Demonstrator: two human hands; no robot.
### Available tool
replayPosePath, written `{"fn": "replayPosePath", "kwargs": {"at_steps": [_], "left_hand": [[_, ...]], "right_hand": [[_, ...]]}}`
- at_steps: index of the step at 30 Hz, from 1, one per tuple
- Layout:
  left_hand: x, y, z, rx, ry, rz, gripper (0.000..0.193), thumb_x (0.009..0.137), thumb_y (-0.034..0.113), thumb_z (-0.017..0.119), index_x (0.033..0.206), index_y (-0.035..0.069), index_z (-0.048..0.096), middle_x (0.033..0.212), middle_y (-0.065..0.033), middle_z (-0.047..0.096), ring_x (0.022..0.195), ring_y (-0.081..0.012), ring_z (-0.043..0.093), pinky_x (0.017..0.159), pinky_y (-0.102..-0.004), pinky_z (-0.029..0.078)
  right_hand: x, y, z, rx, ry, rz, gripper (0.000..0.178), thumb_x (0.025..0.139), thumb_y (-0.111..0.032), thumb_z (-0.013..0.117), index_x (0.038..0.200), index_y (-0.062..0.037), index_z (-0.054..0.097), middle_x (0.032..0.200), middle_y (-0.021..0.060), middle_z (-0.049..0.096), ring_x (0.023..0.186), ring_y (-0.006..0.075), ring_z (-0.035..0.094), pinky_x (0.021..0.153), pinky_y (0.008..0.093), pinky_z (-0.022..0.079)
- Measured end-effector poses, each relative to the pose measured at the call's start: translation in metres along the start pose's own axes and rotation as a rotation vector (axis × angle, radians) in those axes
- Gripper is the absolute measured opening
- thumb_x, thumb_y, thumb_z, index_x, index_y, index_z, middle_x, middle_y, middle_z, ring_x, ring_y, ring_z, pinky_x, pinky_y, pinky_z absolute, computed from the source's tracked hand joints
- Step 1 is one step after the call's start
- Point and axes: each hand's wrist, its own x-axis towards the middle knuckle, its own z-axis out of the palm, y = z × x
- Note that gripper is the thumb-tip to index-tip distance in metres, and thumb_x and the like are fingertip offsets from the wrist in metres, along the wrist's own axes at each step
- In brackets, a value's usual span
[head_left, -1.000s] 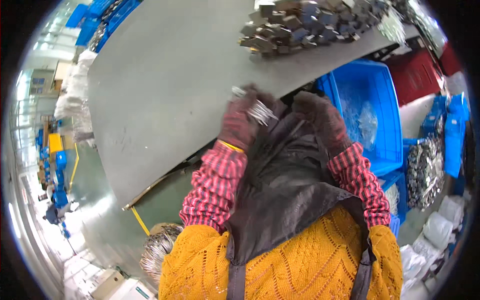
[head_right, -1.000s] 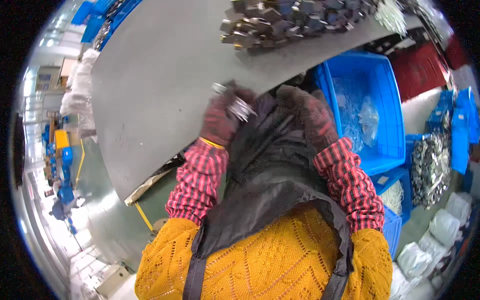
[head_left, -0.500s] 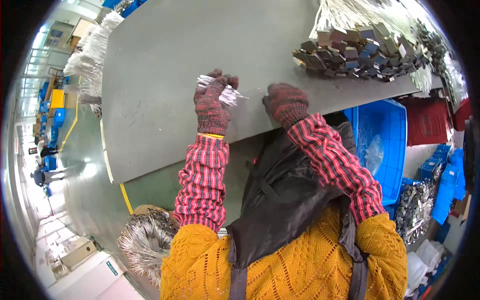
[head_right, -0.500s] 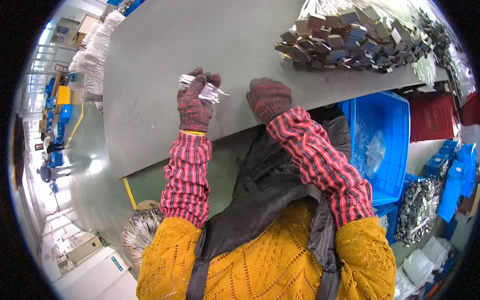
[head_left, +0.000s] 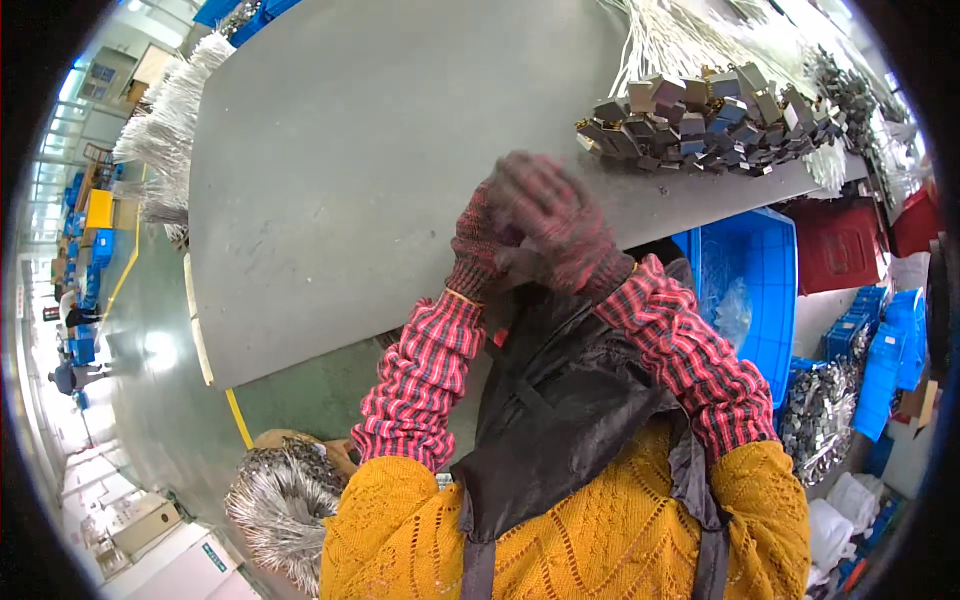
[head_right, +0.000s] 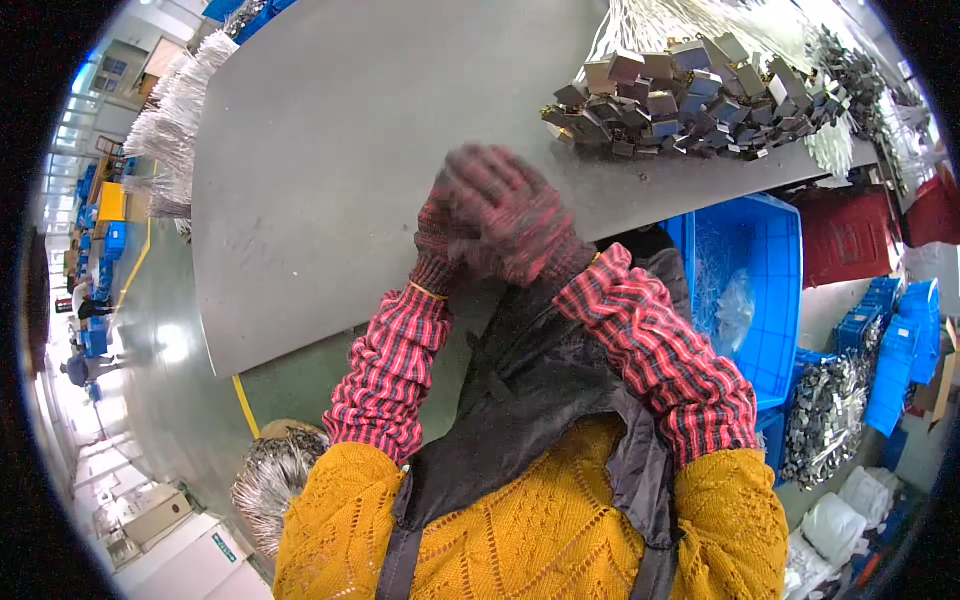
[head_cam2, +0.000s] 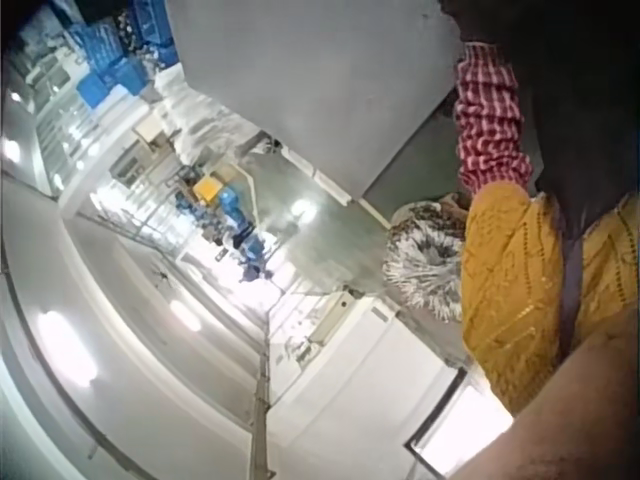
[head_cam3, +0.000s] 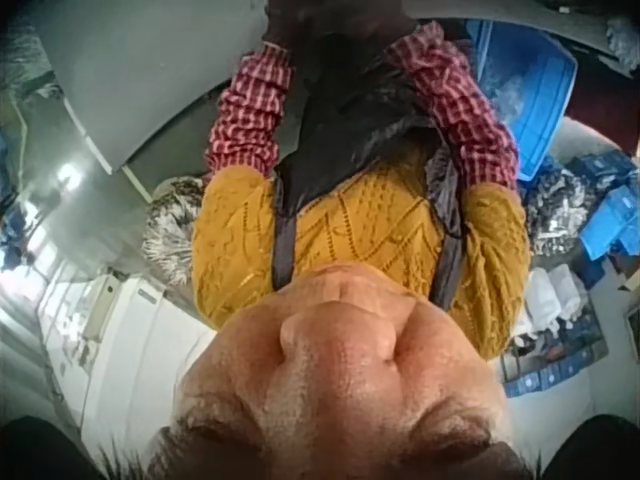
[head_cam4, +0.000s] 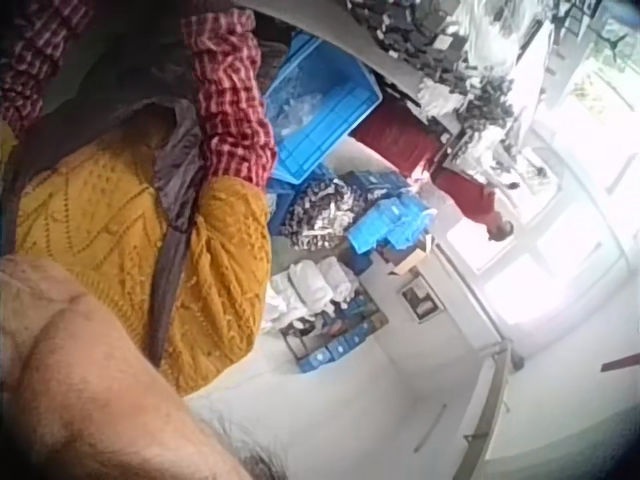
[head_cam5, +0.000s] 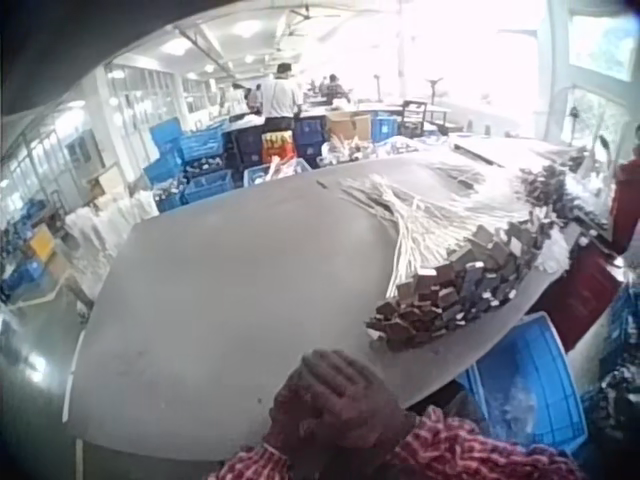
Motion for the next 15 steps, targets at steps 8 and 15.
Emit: {"fn": "replayPosePath", "kwargs": {"at_steps": [8, 15], "left_hand": [[0.006, 0.008, -0.014, 1.214, 0.008, 0.248, 0.052, 0.095, 0.013, 0.061, 0.141, -0.001, 0.039, 0.123, -0.0135, 0.062, 0.116, -0.021, 0.057, 0.099, -0.0357, 0.048], [-0.002, 0.023, 0.045, 0.186, 0.235, 0.088, 0.052, 0.09, -0.005, 0.056, 0.139, 0.001, 0.041, 0.109, -0.0195, 0.068, 0.098, -0.0276, 0.068, 0.092, -0.0379, 0.054]], "right_hand": [[-0.01, -0.013, 0.003, -0.034, -0.09, -0.113, 0.068, 0.086, -0.046, 0.063, 0.138, -0.004, 0.049, 0.141, 0.0177, 0.05, 0.134, 0.0331, 0.045, 0.114, 0.0488, 0.034], [-0.021, 0.029, 0.076, 1.343, 0.937, 0.755, 0.047, 0.103, -0.041, 0.047, 0.135, -0.0069, 0.053, 0.129, 0.0078, 0.057, 0.118, 0.0207, 0.054, 0.098, 0.0342, 0.046]]}}
